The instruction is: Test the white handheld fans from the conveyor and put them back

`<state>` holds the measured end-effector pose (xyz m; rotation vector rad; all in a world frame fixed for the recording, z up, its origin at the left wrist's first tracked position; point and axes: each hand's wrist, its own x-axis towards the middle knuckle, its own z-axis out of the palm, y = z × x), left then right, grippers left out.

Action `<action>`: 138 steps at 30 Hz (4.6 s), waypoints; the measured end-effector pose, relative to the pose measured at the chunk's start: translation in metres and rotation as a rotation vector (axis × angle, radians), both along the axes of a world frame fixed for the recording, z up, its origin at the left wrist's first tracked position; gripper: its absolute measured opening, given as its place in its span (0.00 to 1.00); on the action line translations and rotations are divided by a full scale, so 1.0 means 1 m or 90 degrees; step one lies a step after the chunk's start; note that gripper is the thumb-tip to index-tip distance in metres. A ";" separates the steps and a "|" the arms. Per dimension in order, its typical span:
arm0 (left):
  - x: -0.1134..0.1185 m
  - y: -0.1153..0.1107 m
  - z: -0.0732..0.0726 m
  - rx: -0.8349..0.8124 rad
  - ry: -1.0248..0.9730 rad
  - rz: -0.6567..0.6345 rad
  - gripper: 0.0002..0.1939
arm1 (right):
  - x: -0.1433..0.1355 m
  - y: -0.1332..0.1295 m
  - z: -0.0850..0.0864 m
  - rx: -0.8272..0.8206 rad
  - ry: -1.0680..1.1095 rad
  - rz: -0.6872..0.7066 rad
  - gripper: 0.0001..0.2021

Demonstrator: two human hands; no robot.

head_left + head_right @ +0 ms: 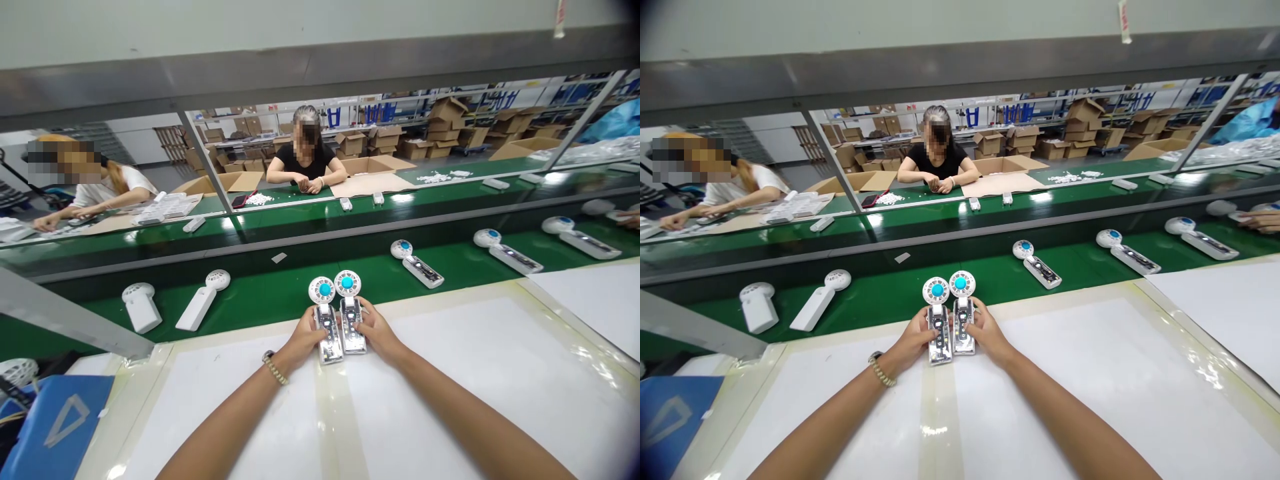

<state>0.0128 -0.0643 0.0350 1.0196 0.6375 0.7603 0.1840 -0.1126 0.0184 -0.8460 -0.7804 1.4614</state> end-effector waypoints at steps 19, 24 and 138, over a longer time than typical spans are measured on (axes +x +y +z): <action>0.000 0.000 -0.003 -0.003 -0.015 -0.023 0.34 | 0.001 -0.001 0.004 0.025 0.011 0.029 0.35; 0.001 -0.001 0.001 -0.015 0.010 -0.026 0.33 | 0.001 -0.001 0.005 0.038 0.007 0.031 0.36; -0.074 0.089 -0.033 0.256 0.644 0.413 0.34 | -0.008 0.094 -0.016 0.074 -0.467 -0.282 0.25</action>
